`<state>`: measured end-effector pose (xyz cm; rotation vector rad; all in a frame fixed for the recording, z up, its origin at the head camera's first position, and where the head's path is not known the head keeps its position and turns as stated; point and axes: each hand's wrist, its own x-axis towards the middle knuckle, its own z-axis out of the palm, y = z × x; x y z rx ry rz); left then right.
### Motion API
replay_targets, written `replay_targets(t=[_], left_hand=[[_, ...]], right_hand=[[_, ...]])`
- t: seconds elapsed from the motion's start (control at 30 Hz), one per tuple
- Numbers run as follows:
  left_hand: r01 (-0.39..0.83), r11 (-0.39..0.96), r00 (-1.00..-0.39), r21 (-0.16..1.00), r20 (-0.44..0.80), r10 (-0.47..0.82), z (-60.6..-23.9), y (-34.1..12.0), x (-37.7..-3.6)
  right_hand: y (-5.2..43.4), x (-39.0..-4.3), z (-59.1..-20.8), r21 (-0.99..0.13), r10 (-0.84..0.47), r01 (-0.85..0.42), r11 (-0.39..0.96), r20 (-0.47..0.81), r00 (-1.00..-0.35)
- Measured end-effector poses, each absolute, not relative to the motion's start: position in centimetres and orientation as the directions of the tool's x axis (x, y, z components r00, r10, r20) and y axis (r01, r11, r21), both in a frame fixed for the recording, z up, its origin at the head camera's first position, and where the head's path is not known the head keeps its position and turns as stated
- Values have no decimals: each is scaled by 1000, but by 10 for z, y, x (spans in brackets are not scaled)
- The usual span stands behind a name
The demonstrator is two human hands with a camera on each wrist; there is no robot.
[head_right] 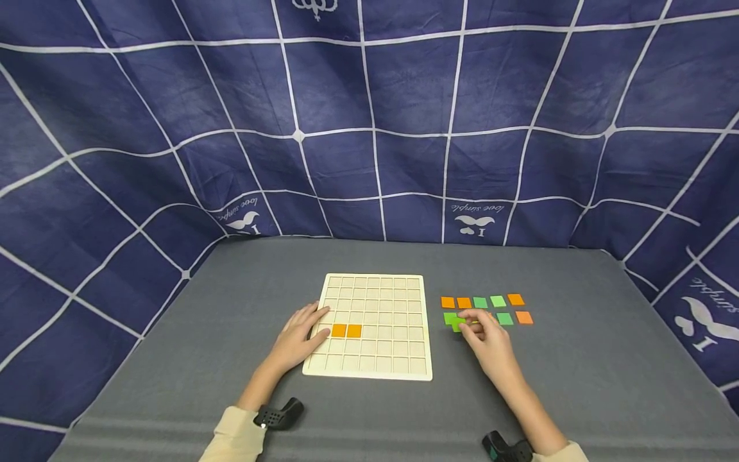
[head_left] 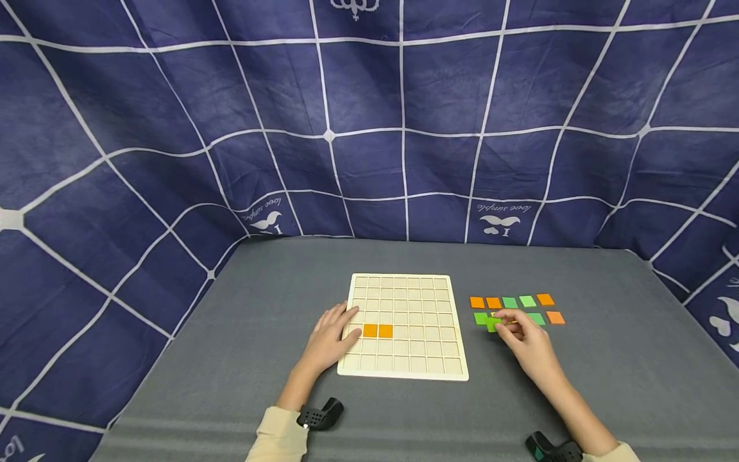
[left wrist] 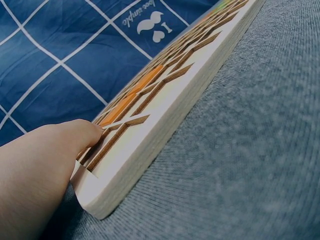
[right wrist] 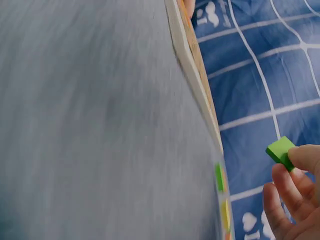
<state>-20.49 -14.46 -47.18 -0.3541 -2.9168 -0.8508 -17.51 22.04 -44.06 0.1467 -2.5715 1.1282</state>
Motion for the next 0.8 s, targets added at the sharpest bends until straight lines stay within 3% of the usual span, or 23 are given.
replay_targets(t=[0.33,0.57,0.8], left_hand=[[308,797,-948,519,243,208,-473,-144,-201],[246,808,-969,535,149,196,-473,-144,-204],[237,822,-971,518,139,193,-472,-145,-203]], right_hand=[[250,-167,-455,-732,205,-65,678,274,-940],[252,-167,-468,-718,128,-84,691,237,-963],[245,-173,-465,-693,23,-101,714,168,-985]])
